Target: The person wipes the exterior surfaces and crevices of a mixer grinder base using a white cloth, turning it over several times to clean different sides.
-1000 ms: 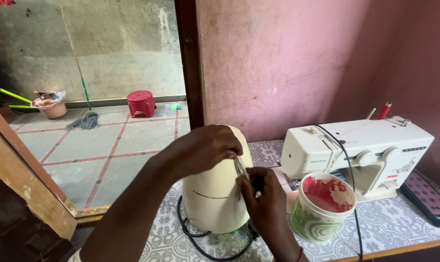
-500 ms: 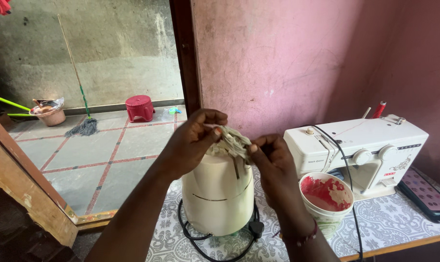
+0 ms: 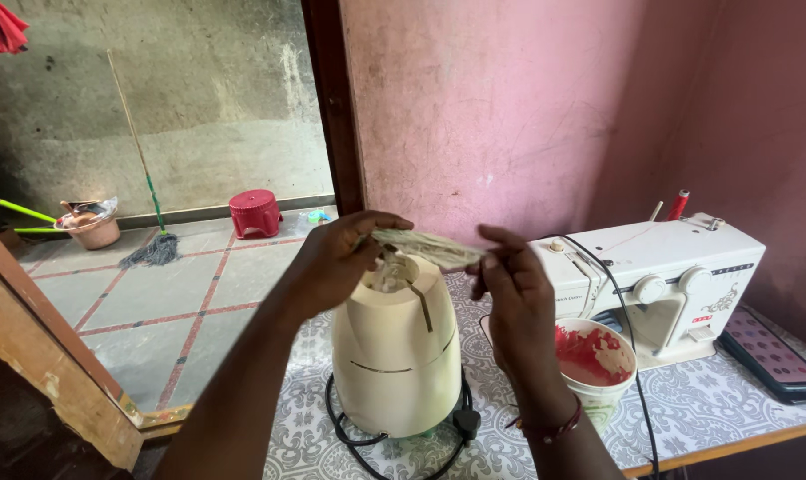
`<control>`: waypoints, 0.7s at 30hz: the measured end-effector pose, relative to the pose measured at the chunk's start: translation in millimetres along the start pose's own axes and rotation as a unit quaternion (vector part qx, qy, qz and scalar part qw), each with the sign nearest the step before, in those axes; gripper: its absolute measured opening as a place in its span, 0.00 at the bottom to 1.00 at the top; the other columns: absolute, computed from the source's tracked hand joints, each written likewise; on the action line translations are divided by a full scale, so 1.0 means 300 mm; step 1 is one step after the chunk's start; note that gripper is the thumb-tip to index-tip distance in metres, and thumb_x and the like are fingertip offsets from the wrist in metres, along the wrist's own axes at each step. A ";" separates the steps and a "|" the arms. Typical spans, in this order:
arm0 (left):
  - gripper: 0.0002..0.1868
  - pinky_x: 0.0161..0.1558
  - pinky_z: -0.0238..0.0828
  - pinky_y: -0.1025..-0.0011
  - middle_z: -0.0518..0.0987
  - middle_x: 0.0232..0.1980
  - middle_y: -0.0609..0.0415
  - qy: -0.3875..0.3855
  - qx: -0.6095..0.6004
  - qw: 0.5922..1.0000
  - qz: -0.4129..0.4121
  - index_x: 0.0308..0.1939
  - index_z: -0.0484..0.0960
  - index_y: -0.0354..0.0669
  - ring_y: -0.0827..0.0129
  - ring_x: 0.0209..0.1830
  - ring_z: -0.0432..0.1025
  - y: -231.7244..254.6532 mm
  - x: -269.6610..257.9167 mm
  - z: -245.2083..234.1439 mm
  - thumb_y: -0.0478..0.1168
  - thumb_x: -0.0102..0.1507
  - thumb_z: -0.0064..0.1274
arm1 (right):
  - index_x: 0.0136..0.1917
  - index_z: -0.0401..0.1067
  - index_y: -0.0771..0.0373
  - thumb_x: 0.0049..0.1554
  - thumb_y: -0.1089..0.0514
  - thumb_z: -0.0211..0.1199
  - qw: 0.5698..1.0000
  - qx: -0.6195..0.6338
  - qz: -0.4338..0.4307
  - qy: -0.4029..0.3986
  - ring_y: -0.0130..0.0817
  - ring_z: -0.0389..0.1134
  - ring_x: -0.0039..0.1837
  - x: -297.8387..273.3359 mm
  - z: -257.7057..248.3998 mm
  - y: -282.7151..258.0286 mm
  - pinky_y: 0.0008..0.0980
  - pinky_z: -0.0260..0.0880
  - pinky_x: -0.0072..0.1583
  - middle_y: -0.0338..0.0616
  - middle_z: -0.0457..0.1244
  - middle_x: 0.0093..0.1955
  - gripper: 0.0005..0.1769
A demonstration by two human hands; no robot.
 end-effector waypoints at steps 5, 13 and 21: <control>0.16 0.37 0.64 0.64 0.82 0.43 0.47 -0.100 -0.127 0.977 -0.137 0.51 0.87 0.40 0.64 0.34 0.65 -0.145 0.059 0.035 0.32 0.68 0.43 | 0.56 0.81 0.63 0.58 0.71 0.52 0.931 -0.319 -0.168 -0.063 0.31 0.68 0.42 -0.129 0.078 -0.051 0.30 0.71 0.47 0.45 0.66 0.40 0.19; 0.12 0.45 0.75 0.64 0.82 0.42 0.50 -0.202 0.149 0.968 -0.014 0.46 0.89 0.49 0.61 0.43 0.78 -0.028 0.025 0.091 0.43 0.59 0.60 | 0.49 0.83 0.63 0.52 0.68 0.56 0.946 -0.315 -0.040 -0.065 0.33 0.68 0.34 -0.275 0.008 0.145 0.31 0.69 0.40 0.46 0.66 0.36 0.17; 0.08 0.47 0.77 0.65 0.86 0.43 0.52 -0.184 0.121 0.975 0.010 0.41 0.86 0.44 0.63 0.45 0.81 0.001 0.035 0.123 0.38 0.58 0.58 | 0.51 0.83 0.65 0.54 0.67 0.56 0.969 -0.237 0.025 -0.060 0.27 0.70 0.37 -0.342 -0.036 0.179 0.28 0.71 0.43 0.43 0.69 0.37 0.17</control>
Point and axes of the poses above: each hand's wrist, its own x-axis towards the middle knuckle, its own z-axis out of the palm, y = z × x, the point moved 9 cm from there along x, towards the middle knuckle
